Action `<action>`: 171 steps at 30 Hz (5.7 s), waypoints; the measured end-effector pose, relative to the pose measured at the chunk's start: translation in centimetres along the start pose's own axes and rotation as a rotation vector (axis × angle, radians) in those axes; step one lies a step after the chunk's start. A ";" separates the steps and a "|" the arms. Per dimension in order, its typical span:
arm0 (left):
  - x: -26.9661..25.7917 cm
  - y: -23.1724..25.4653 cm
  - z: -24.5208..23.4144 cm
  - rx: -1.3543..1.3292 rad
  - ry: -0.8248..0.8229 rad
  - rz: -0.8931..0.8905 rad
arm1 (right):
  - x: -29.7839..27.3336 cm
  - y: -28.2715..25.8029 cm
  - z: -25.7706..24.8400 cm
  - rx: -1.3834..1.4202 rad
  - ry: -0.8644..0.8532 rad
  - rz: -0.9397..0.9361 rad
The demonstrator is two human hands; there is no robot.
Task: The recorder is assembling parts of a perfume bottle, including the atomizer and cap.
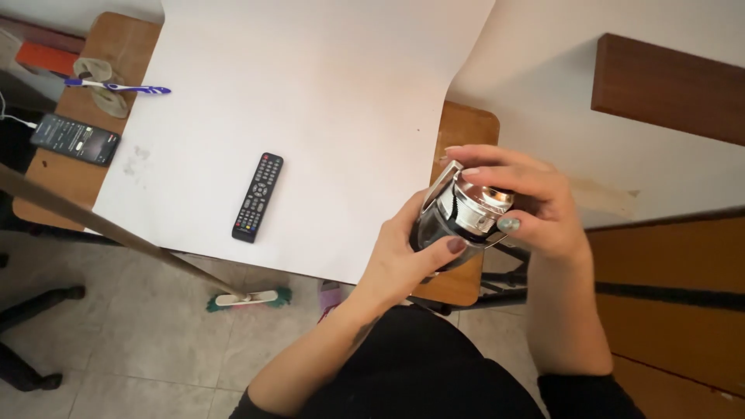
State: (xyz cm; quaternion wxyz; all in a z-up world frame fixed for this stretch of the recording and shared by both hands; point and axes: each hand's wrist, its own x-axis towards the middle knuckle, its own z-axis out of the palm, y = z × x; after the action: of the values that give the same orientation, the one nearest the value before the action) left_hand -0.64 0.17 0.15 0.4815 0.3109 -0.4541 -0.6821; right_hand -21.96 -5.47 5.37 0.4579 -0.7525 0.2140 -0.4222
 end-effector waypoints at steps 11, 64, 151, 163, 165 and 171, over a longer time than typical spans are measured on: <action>-0.4 0.5 1.7 0.015 0.037 0.078 | -1.8 -1.1 -0.5 -0.073 -0.046 0.021; -1.1 1.1 0.9 -0.082 0.059 0.140 | -1.7 -1.9 3.3 -0.055 0.111 0.011; -8.3 -8.1 -3.1 -0.194 -0.191 -0.334 | -17.1 5.9 8.2 -0.032 -0.033 0.566; -8.9 -8.6 -2.1 -0.223 -0.146 -0.501 | -16.9 5.4 7.4 -0.028 -0.166 0.676; -9.0 -8.9 -2.0 -0.217 -0.127 -0.482 | -16.9 5.2 7.7 0.043 -0.145 0.782; -9.0 -8.6 -2.3 -0.301 -0.131 -0.449 | -16.2 4.5 8.1 0.009 -0.102 0.783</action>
State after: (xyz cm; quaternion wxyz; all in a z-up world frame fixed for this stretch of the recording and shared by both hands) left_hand 1.20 8.94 -8.77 0.3287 0.2839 -0.2975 -0.8502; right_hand -23.87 7.90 -7.46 0.5976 -0.6320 0.4601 -0.1783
